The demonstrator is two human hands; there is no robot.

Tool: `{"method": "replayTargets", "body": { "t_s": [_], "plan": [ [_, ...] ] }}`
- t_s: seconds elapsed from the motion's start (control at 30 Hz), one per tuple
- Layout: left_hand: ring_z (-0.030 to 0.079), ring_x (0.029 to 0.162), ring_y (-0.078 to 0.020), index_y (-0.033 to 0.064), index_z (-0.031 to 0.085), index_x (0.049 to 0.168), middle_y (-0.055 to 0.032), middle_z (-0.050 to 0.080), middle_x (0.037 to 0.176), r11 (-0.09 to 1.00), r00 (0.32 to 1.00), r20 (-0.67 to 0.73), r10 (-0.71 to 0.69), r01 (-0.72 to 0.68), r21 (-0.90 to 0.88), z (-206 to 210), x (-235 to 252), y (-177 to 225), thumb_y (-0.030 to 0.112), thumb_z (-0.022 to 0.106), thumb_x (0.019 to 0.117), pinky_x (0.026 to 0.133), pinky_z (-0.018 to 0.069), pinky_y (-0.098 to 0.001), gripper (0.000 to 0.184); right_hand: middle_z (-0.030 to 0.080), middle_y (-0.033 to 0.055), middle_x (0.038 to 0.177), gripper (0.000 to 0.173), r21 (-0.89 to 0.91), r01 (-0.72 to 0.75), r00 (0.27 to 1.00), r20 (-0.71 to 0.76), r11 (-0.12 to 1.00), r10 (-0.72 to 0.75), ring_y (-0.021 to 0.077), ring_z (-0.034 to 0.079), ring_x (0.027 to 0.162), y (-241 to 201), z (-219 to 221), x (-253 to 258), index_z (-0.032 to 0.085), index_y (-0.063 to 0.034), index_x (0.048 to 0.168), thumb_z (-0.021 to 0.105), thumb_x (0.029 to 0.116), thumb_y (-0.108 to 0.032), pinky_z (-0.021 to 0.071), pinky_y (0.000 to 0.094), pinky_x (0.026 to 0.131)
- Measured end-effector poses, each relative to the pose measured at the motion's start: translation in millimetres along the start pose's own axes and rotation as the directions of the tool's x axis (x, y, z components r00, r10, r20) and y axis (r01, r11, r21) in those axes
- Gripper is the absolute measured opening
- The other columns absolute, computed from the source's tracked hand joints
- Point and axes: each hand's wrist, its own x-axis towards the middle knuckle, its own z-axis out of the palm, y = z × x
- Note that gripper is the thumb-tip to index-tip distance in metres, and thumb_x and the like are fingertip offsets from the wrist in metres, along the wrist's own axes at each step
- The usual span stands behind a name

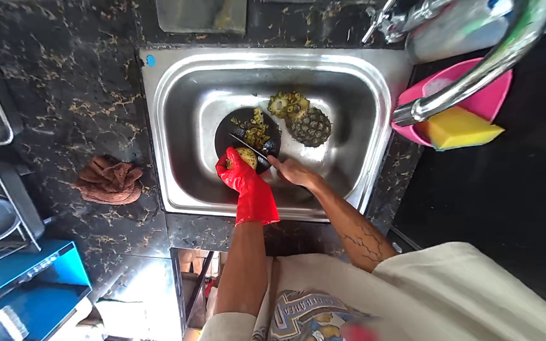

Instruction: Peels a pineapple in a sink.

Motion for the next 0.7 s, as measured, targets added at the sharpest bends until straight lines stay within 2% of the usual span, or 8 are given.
{"method": "replayTargets", "body": {
  "t_s": [0.07,0.13,0.23,0.33,0.43,0.5,0.6,0.7],
  "plan": [
    [0.068,0.101,-0.0187,0.0078,0.069,0.116,-0.0105,0.072,0.107,0.998,0.994,0.085,0.062,-0.064,0.025,-4.4,8.1,-0.8,0.035,0.074,0.0942,0.091,0.0551,-0.0397,0.036,0.061,0.0142,0.072,0.091,0.038,-0.028,0.999,0.029,0.999,0.027,0.0286,0.061,0.068,6.4,-7.2,3.8,0.065,-0.0012,0.080,0.021,0.0978,-0.079,0.0516,0.0522,0.067],
    [0.067,0.104,-0.0181,0.0080,0.070,0.115,-0.0099,0.071,0.109,0.977,0.955,0.239,0.175,-0.199,0.081,-13.7,21.3,-0.5,0.034,0.074,0.0935,0.095,0.0541,-0.0395,0.034,0.048,0.0023,0.057,0.080,0.213,-0.082,0.996,0.056,0.974,0.072,0.0156,0.048,0.049,6.6,-10.6,3.5,0.056,-0.0088,0.072,0.025,0.0983,-0.078,0.0444,0.0360,0.050],
    [0.066,0.108,-0.0172,0.0084,0.073,0.112,-0.0102,0.071,0.111,0.869,0.811,0.464,0.356,-0.470,0.155,-28.0,42.7,5.6,0.035,0.068,0.0973,0.100,0.0519,-0.0378,0.031,0.038,-0.0042,0.052,0.069,0.459,-0.132,0.991,0.040,0.879,0.128,0.0089,0.038,0.041,-1.8,-10.5,-2.0,0.048,-0.0145,0.071,0.028,0.1005,-0.074,0.0377,0.0269,0.042],
    [0.066,0.110,-0.0180,0.0063,0.072,0.111,-0.0113,0.071,0.111,0.718,0.605,0.630,0.486,-0.688,0.108,-36.2,59.6,8.9,0.032,0.055,0.1040,0.102,0.0496,-0.0370,0.032,0.044,-0.0001,0.056,0.075,0.364,-0.042,0.988,-0.123,0.930,0.093,0.0138,0.044,0.046,-6.9,2.8,-17.2,0.054,-0.0100,0.072,0.028,0.0997,-0.075,0.0428,0.0345,0.047],
    [0.064,0.119,-0.0185,0.0023,0.069,0.123,-0.0145,0.070,0.122,0.660,0.447,0.686,0.574,-0.748,-0.065,-39.2,76.7,1.5,0.025,0.043,0.1091,0.109,0.0478,-0.0351,0.037,0.051,0.0091,0.060,0.087,0.136,0.055,0.967,-0.253,0.989,-0.019,0.0251,0.054,0.055,-9.9,15.0,-31.1,0.059,-0.0064,0.070,0.027,0.0935,-0.084,0.0468,0.0496,0.054],
    [0.064,0.118,-0.0158,-0.0004,0.066,0.126,-0.0147,0.069,0.123,0.728,0.500,0.625,0.600,-0.664,-0.167,-41.3,79.4,-3.6,0.023,0.042,0.1099,0.106,0.0502,-0.0330,0.037,0.057,0.0125,0.064,0.088,-0.033,0.055,0.954,-0.294,0.998,-0.063,0.0310,0.061,0.062,-17.7,16.0,-38.9,0.062,-0.0067,0.070,0.026,0.0941,-0.083,0.0496,0.0565,0.058],
    [0.065,0.114,-0.0128,0.0027,0.066,0.127,-0.0116,0.069,0.121,0.886,0.812,0.378,0.444,-0.462,-0.047,-40.9,62.9,-0.3,0.030,0.044,0.1102,0.103,0.0507,-0.0313,0.039,0.060,0.0137,0.065,0.084,-0.244,0.011,0.939,-0.332,0.970,-0.094,0.0348,0.064,0.066,-30.1,15.9,-53.5,0.064,-0.0086,0.071,0.033,0.0923,-0.083,0.0497,0.0589,0.058],
    [0.061,0.124,-0.0177,0.0017,0.064,0.131,-0.0145,0.067,0.130,0.944,0.910,0.294,0.292,-0.323,0.062,-39.0,41.9,4.8,0.022,0.045,0.1091,0.111,0.0451,-0.0342,0.036,0.058,0.0129,0.062,0.083,-0.377,0.000,0.919,-0.366,0.926,-0.149,0.0341,0.063,0.060,-30.4,22.5,-54.9,0.061,-0.0110,0.068,0.035,0.0886,-0.087,0.0480,0.0553,0.051]
  ]
}}
